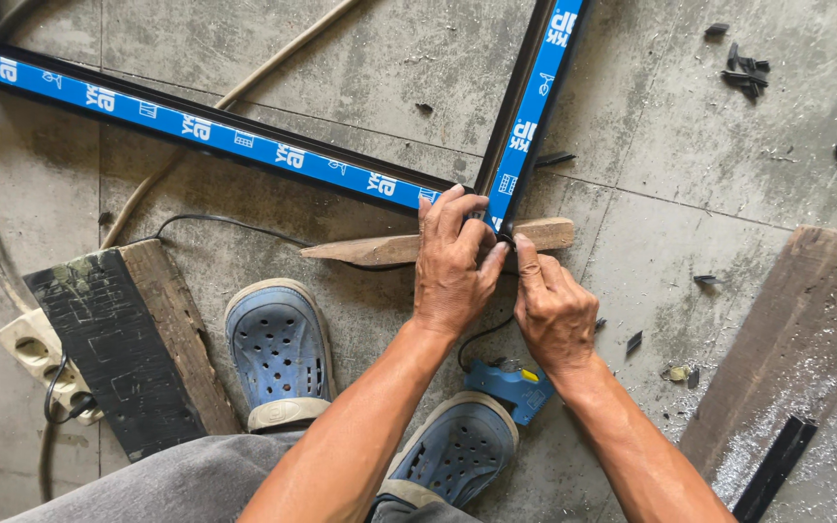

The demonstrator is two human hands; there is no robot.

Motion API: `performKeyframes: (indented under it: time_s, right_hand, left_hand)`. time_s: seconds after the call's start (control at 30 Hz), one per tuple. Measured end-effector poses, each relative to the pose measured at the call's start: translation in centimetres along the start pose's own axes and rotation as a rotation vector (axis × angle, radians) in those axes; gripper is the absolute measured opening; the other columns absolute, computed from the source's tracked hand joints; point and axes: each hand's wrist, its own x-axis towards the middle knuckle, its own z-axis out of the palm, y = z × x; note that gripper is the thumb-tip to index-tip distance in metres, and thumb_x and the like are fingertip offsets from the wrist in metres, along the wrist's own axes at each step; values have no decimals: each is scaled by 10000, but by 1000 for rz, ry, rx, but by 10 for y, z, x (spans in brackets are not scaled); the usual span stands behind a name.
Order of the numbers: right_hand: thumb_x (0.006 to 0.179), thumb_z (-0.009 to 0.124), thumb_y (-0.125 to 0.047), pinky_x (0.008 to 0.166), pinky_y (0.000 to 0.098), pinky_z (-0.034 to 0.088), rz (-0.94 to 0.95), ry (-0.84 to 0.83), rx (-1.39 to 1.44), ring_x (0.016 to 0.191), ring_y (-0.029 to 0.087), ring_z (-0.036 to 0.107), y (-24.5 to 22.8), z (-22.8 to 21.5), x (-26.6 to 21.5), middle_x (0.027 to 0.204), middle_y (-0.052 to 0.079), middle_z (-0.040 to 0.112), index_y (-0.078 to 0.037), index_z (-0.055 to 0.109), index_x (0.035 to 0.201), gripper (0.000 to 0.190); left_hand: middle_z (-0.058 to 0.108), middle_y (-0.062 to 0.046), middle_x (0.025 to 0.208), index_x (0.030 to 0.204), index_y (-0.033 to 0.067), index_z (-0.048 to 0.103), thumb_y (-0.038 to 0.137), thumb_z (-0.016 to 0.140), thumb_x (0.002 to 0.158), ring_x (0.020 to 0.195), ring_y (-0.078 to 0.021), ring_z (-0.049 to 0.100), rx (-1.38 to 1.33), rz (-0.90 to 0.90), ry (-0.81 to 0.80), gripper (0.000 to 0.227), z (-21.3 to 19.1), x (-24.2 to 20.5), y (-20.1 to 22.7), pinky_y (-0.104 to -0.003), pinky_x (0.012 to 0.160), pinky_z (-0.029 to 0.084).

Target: The person assembles a metal window frame on the floor, using a screwdriver and a specialized tool to fit corner brackets and join the frame segments together.

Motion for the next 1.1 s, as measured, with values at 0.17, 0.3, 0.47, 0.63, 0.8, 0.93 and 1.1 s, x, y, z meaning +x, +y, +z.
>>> performKeyframes:
  time_s: [0.17,0.3,0.47,0.63,0.8,0.93,1.1]
  right_hand:
    - [931,601,-98,599,315,585,-12,22,-37,691,169,656,-1,1,-1,882,-15,608,-141,669,1379,455]
    - [928,598,-96,587,320,583,-11,21,-42,678,173,653,0,4,-6,868,-18,604,-145,669,1374,454]
    - [917,600,-90,574,324,579,-6,10,-51,663,182,646,0,3,-8,856,-11,592,-140,660,1383,472]
    - [915,594,-75,562,342,578,16,-3,-36,657,199,651,-2,-2,-8,848,1,592,-129,655,1381,473]
    - [900,601,-66,554,364,579,34,-18,-24,661,220,660,-6,-9,-7,840,17,592,-125,649,1383,488]
    - [874,615,-69,525,342,569,78,-82,-49,634,194,646,-9,-15,-10,825,-1,587,-149,649,1382,516]
    - [938,558,-25,508,298,552,207,-156,8,588,164,637,-14,-23,-25,790,12,618,-127,663,1373,459]
  left_hand:
    - [603,-11,1295,820,135,613,164,854,779,1406,-287,485,-13,-11,-62,245,1,2,-4,-576,1282,201]
    - [595,-15,1296,835,124,613,164,851,789,1414,-291,477,-23,-14,-92,246,-2,3,-4,-591,1280,196]
    - [598,-30,1297,843,111,609,142,839,814,1419,-297,475,-40,-6,-111,233,-4,4,-5,-578,1284,162]
    - [597,-29,1290,835,109,611,137,847,804,1418,-295,474,-44,-12,-118,240,-4,4,-5,-583,1285,160]
    - [592,-29,1276,828,105,596,140,851,791,1408,-299,477,-46,2,-113,260,-4,6,-5,-587,1283,158]
    - [588,-32,1263,817,99,587,134,857,777,1396,-310,484,-46,-7,-126,276,-4,5,-7,-613,1273,185]
    - [582,-36,1257,816,94,585,137,857,770,1394,-319,485,-45,-6,-134,279,-1,7,-7,-628,1265,193]
